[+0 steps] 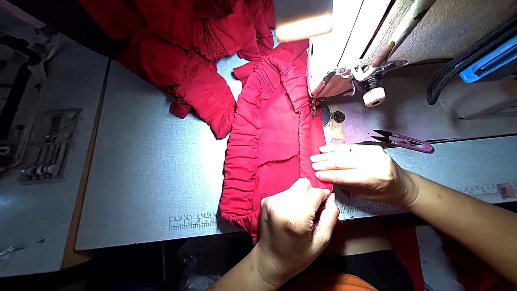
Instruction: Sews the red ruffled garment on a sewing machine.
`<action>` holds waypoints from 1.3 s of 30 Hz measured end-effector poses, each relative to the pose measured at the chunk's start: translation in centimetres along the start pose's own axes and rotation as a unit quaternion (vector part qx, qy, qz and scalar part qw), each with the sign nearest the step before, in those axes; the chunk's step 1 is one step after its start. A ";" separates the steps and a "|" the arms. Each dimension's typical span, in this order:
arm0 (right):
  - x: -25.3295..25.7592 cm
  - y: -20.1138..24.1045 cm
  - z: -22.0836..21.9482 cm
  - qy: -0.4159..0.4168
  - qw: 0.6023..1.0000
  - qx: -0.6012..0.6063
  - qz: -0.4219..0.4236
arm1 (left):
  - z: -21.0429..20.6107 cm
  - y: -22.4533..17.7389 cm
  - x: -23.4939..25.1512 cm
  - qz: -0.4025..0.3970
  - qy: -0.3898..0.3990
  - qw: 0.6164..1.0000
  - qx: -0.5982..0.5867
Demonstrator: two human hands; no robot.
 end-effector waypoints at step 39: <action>-1.1 1.5 -2.2 0.072 0.997 -0.024 0.034 | -2.5 -3.0 -1.4 -0.105 0.043 0.959 0.259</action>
Point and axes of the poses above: each hand's wrist, its own x-axis towards the middle knuckle, its own z-axis out of the back of the hand, y = z × x, the point moved 8 cm from there along x, towards the middle knuckle, and after that the axes turned 7 degrees about y, right-handed, at the moved point
